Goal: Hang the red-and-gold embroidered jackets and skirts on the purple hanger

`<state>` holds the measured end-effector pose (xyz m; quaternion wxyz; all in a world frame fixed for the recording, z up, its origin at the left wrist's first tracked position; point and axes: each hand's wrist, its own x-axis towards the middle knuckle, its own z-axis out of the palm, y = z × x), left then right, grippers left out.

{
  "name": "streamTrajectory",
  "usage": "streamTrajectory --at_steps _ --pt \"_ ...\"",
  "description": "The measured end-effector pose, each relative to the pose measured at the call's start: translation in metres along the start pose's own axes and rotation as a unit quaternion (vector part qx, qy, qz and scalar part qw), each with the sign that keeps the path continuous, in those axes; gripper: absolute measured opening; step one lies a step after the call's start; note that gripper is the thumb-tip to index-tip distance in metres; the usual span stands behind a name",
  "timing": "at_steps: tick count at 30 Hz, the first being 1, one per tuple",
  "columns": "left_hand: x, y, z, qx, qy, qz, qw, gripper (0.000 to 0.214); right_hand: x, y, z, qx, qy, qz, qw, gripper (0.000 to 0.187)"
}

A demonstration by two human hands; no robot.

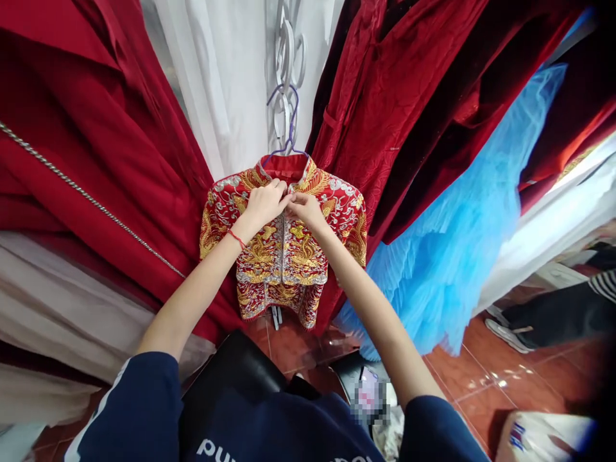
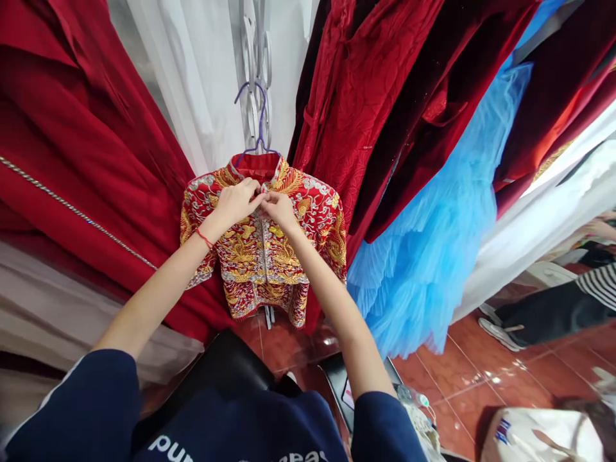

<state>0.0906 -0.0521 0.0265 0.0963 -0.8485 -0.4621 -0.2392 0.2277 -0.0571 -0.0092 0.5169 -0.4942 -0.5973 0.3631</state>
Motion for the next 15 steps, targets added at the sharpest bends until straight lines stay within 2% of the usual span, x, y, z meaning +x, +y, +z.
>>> streamTrajectory --at_steps 2,4,9,15 --pt "0.002 0.001 -0.001 0.016 -0.023 0.007 1.000 0.047 0.000 -0.005 -0.003 0.064 -0.026 0.058 0.996 0.020" --pt "0.005 0.000 -0.001 0.019 -0.038 0.012 0.999 0.053 -0.001 -0.007 -0.002 0.089 -0.026 0.077 0.993 0.021" --pt "0.007 -0.004 0.008 -0.024 -0.027 0.029 0.999 0.052 -0.014 0.000 0.005 0.091 0.002 0.057 0.994 0.022" --pt "-0.006 -0.009 0.023 -0.046 -0.005 0.065 0.997 0.051 -0.028 0.018 0.010 0.081 0.034 0.050 0.995 0.026"
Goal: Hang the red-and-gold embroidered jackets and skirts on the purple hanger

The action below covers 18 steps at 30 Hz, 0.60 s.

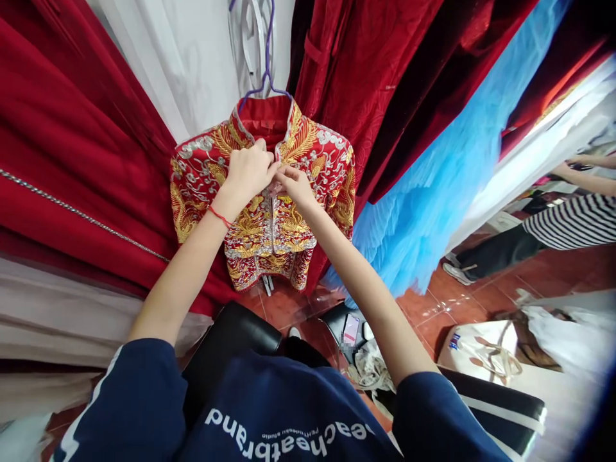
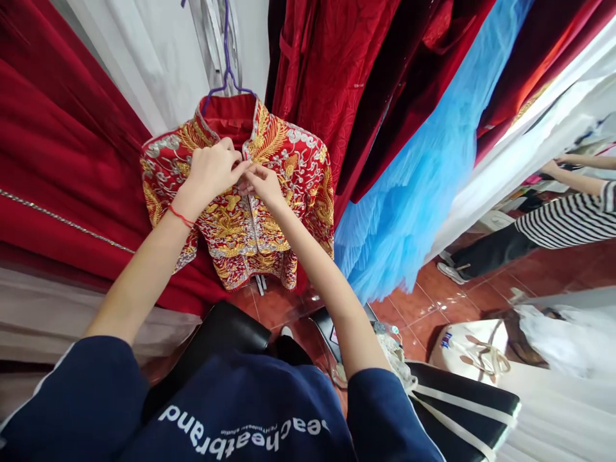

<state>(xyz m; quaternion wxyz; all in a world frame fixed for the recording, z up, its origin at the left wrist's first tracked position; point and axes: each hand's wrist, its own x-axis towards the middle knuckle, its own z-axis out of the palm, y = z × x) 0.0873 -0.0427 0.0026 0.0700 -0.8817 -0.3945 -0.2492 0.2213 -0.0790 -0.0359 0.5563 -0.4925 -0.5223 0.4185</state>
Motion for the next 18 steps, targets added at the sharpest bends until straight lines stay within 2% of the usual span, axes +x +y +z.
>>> streamTrajectory --at_steps 7,10,13,15,18 --pt "-0.014 -0.004 -0.009 -0.017 -0.015 0.008 1.000 0.043 0.004 -0.007 -0.005 -0.041 -0.043 0.015 0.998 0.020" --pt "-0.018 -0.005 -0.014 -0.024 0.002 0.009 1.000 0.039 0.007 0.002 -0.002 -0.024 -0.030 0.001 0.999 0.024" --pt "-0.021 -0.008 -0.019 -0.021 0.021 0.004 1.000 0.037 0.006 0.035 0.005 0.006 0.007 0.032 0.999 0.026" --pt "-0.026 -0.010 -0.021 -0.016 0.029 -0.008 0.999 0.036 -0.002 0.068 0.010 0.024 0.036 0.103 0.994 0.024" --pt "-0.036 -0.011 -0.020 -0.022 0.050 -0.027 0.998 0.032 -0.026 0.124 0.018 0.033 0.044 0.145 0.988 0.023"
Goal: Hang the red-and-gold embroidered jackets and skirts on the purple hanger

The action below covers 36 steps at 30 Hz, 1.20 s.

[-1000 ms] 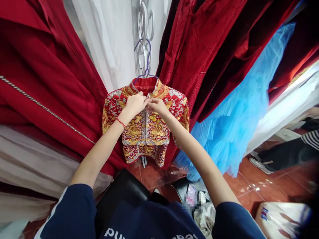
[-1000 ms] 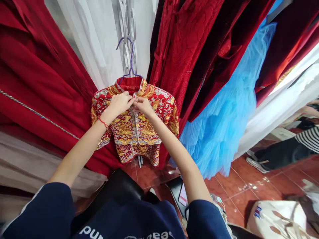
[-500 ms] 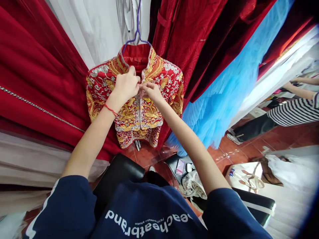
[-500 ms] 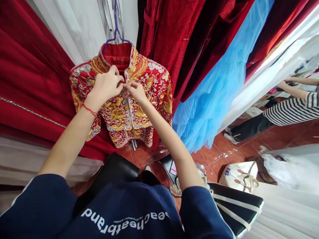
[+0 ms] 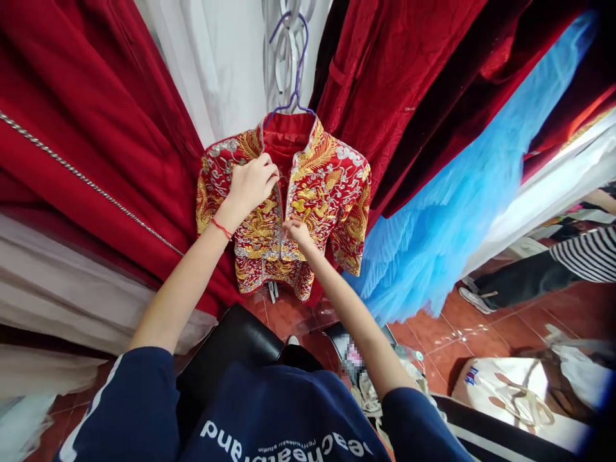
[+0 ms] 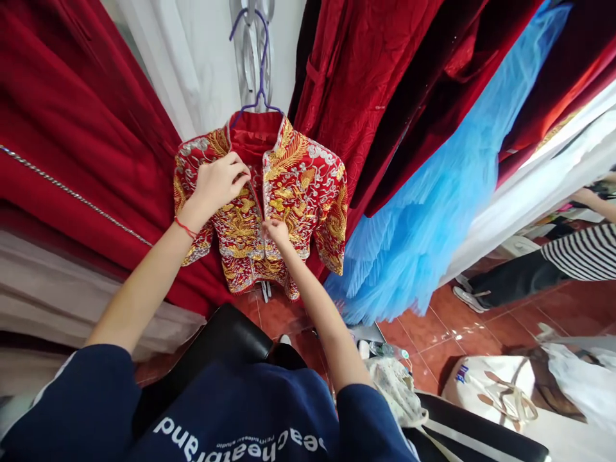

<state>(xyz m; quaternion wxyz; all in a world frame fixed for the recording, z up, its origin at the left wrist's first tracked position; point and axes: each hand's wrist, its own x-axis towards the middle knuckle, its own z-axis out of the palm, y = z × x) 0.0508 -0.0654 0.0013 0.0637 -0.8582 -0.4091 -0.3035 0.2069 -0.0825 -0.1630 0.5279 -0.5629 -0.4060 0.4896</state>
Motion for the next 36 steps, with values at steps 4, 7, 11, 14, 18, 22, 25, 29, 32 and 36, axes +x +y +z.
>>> streamTrajectory --at_steps 4,7,11,14,18,22,25,29,32,36 --pt "-0.028 0.005 0.028 -0.056 0.132 -0.026 0.989 0.032 -0.021 0.076 0.004 0.018 0.016 0.035 0.999 0.031" --pt "-0.059 0.013 0.077 -0.102 0.248 -0.077 0.960 0.048 -0.036 0.121 0.007 0.026 0.023 0.040 0.999 0.039" --pt "-0.106 0.024 0.157 -0.109 0.235 -0.260 0.930 0.047 -0.046 0.164 0.005 0.028 0.018 0.052 0.998 0.046" --pt "-0.142 0.029 0.203 -0.117 0.117 -0.343 0.925 0.016 -0.045 0.182 -0.002 0.026 0.006 0.057 0.998 0.047" --pt "-0.177 0.029 0.234 -0.125 0.066 -0.366 0.920 0.016 -0.044 0.191 -0.014 0.025 -0.024 0.058 0.998 0.046" --pt "-0.192 0.026 0.247 -0.140 0.066 -0.352 0.923 0.023 -0.050 0.194 -0.024 0.023 -0.063 0.057 0.996 0.046" --pt "-0.195 0.026 0.250 -0.154 0.047 -0.356 0.920 0.027 -0.055 0.195 -0.030 0.014 -0.088 0.054 0.995 0.045" --pt "-0.196 0.030 0.248 -0.166 -0.001 -0.360 0.918 0.036 -0.054 0.194 -0.039 -0.014 -0.115 0.045 0.992 0.045" --pt "-0.197 0.037 0.247 -0.168 -0.031 -0.376 0.911 0.021 -0.051 0.193 -0.043 -0.047 -0.127 0.036 0.990 0.043" --pt "-0.208 0.044 0.246 -0.155 -0.034 -0.428 0.890 0.029 -0.048 0.192 -0.050 -0.111 -0.072 0.012 0.991 0.038"
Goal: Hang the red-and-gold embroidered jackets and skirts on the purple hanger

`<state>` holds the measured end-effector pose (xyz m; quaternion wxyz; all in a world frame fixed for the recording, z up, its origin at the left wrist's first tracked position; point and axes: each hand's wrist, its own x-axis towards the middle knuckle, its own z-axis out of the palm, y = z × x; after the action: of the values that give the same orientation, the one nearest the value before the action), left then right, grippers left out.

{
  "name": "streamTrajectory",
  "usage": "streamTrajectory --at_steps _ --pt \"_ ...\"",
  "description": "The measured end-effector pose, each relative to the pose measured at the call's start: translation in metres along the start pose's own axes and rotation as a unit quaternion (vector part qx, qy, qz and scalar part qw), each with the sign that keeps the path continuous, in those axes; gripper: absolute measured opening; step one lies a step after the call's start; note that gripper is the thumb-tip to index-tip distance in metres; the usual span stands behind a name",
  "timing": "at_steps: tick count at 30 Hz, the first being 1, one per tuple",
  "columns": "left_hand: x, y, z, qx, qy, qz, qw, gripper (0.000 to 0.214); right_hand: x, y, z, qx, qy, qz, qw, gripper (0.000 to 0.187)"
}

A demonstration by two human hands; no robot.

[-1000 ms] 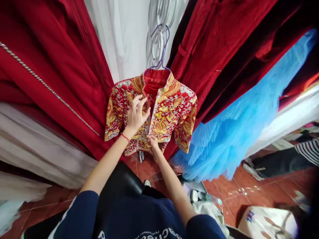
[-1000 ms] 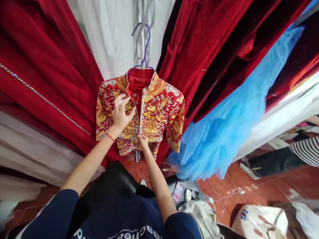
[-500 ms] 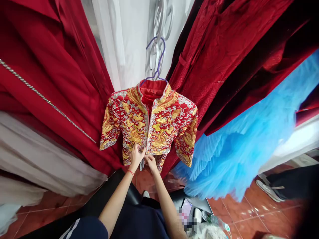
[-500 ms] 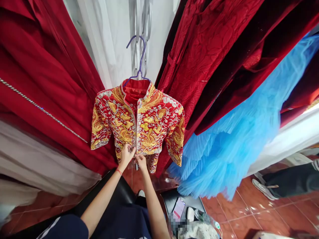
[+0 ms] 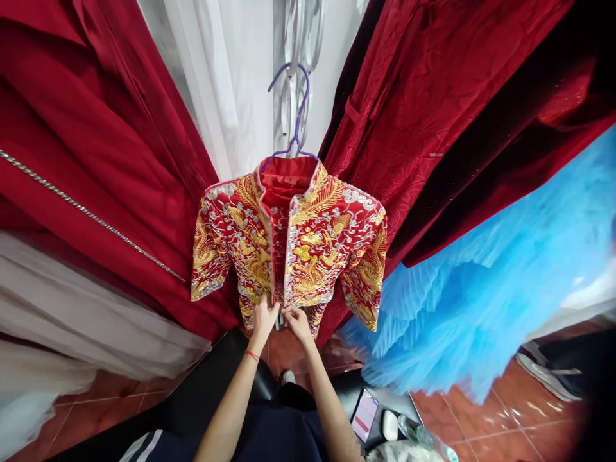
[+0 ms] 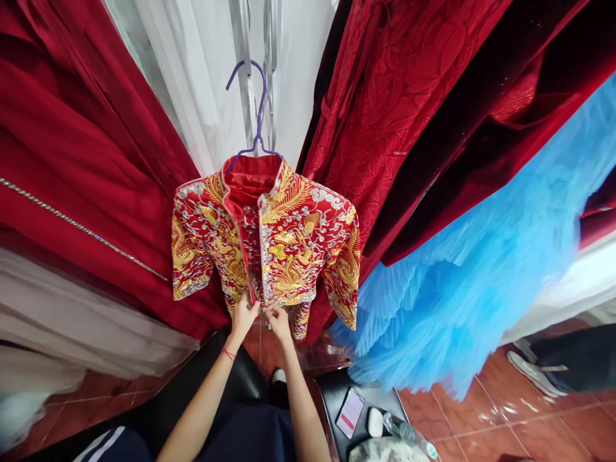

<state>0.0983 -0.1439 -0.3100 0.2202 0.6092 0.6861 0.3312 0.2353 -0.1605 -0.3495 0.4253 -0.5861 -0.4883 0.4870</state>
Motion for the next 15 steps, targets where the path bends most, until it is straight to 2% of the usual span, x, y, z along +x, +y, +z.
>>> streamTrajectory --at_steps 4,6,9,12,15 --pt "-0.006 -0.031 -0.022 -0.037 0.041 -0.039 0.998 0.026 0.001 0.003 -0.026 -0.077 0.122 -0.003 0.990 0.032" --pt "-0.006 -0.051 -0.039 -0.072 0.027 -0.034 0.997 0.023 0.000 0.003 -0.043 -0.108 0.145 -0.002 0.983 0.033" --pt "-0.006 -0.072 -0.062 -0.096 0.017 -0.028 0.995 0.019 -0.003 0.002 -0.061 -0.145 0.144 0.004 0.979 0.037" --pt "-0.009 -0.071 -0.067 -0.088 0.027 -0.034 0.995 0.019 -0.005 -0.006 -0.065 -0.176 0.121 0.010 0.977 0.032" --pt "-0.004 -0.048 -0.062 -0.053 0.036 -0.007 0.998 0.019 -0.003 -0.033 -0.063 -0.204 0.088 0.001 0.975 0.022"
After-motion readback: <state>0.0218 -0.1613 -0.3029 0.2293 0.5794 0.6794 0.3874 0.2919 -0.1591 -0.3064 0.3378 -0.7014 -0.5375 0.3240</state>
